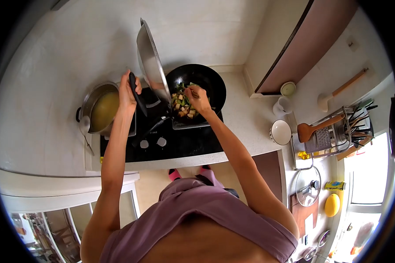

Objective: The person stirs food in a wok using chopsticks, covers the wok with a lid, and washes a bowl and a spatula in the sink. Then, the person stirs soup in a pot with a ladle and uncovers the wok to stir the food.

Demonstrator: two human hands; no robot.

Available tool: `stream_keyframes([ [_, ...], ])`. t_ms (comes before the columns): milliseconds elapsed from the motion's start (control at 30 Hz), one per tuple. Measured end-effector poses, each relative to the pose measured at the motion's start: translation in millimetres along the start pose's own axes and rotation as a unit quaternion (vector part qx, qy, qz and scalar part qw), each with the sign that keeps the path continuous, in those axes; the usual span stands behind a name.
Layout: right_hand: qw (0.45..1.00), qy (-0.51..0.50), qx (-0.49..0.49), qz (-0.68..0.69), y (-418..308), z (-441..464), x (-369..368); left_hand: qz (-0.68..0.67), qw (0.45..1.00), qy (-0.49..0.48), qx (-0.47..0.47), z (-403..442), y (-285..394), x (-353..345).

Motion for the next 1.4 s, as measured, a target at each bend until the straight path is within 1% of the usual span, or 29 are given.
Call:
stream_keyframes([
  [67,0.997,0.025,-0.063,0.036,23,-5,9,-0.002,1.0,0.0,0.006,2,-1,3],
  [100,0.997,0.004,-0.076,0.008,29,-8,19,0.001,1.0,-0.002,0.013,3,-3,6],
  [133,0.996,0.005,-0.081,-0.029,29,-10,28,0.005,1.0,-0.002,0.021,3,-4,9],
  [200,0.994,0.034,-0.097,0.043,9,-16,36,0.001,1.0,0.007,0.013,-1,-3,7],
  [267,0.98,-0.009,-0.124,0.156,7,-32,13,-0.001,1.0,0.013,0.009,-2,-3,7],
  [300,0.976,-0.048,-0.138,0.16,5,-40,1,0.003,1.0,0.009,0.002,-2,-3,6],
  [333,0.973,-0.071,-0.127,0.181,-2,-45,-6,0.006,1.0,0.004,-0.005,-1,-3,6],
  [400,0.994,-0.044,-0.059,0.081,12,-45,2,0.01,1.0,-0.002,0.005,1,-5,9],
  [467,0.986,-0.04,-0.122,0.107,11,-36,21,0.011,1.0,-0.005,0.009,2,-5,9],
  [500,0.986,-0.04,-0.142,0.083,4,-32,28,0.01,1.0,-0.005,0.007,0,-4,9],
  [600,0.983,-0.054,-0.13,0.117,-10,-30,17,0.012,1.0,-0.006,0.003,-3,-2,7],
  [633,0.991,-0.069,-0.103,0.059,-5,-27,11,0.017,1.0,-0.01,-0.001,-4,-3,7],
  [667,0.99,-0.069,-0.104,0.059,3,-26,10,0.018,1.0,-0.01,0.0,-3,-5,7],
  [733,0.992,-0.021,-0.106,0.063,16,-21,17,-0.002,1.0,0.004,0.019,-1,-5,8],
  [767,0.986,-0.036,-0.123,0.11,20,-19,19,-0.004,1.0,0.006,0.017,0,-3,6],
  [800,0.985,-0.04,-0.123,0.11,24,-25,25,-0.001,1.0,0.01,0.01,-1,-3,6],
  [867,0.965,-0.124,-0.147,0.18,-12,-38,36,-0.002,1.0,0.017,0.004,-2,-2,6],
  [900,0.945,-0.174,-0.158,0.227,-4,-47,30,-0.001,1.0,0.0,-0.007,-2,-2,5],
  [933,0.944,-0.175,-0.162,0.227,0,-49,33,0.002,1.0,-0.018,-0.017,-4,-3,5],
  [1000,0.974,-0.198,-0.091,0.067,7,-41,45,0.001,1.0,-0.008,-0.003,-6,-4,3],
  [1033,0.966,-0.192,-0.139,0.099,16,-37,53,-0.001,1.0,0.001,0.004,-6,-4,3],
  [1067,0.967,-0.192,-0.138,0.099,9,-33,67,-0.001,1.0,0.001,0.003,-6,-4,2],
  [1133,0.937,-0.264,-0.175,0.143,-5,-27,93,0.003,1.0,0.006,-0.003,-6,-4,3],
  [1167,0.937,-0.266,-0.175,0.142,-9,-25,103,0.001,1.0,0.007,-0.004,-2,-5,6],
  [1233,0.91,-0.355,-0.155,0.145,-17,-31,112,-0.007,0.999,-0.01,0.041,3,-10,11],
  [1267,0.91,-0.354,-0.159,0.145,-13,-33,111,-0.006,0.999,-0.011,0.045,0,-12,11],
  [1333,0.924,-0.337,-0.156,0.093,-1,-23,107,-0.026,0.999,-0.015,0.02,0,-10,5],
  [1400,0.928,-0.327,-0.16,0.074,1,-11,121,-0.015,1.0,-0.009,0.013,-1,-9,1],
])
Point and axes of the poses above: each hand's wrist, its own z-axis towards the middle knuckle, its own x-axis out of the back of the hand, y = z × x, the point moved 4 cm from there along z, towards the middle knuckle, and after that the axes turned 6 degrees about y, right-handed, at the moved point
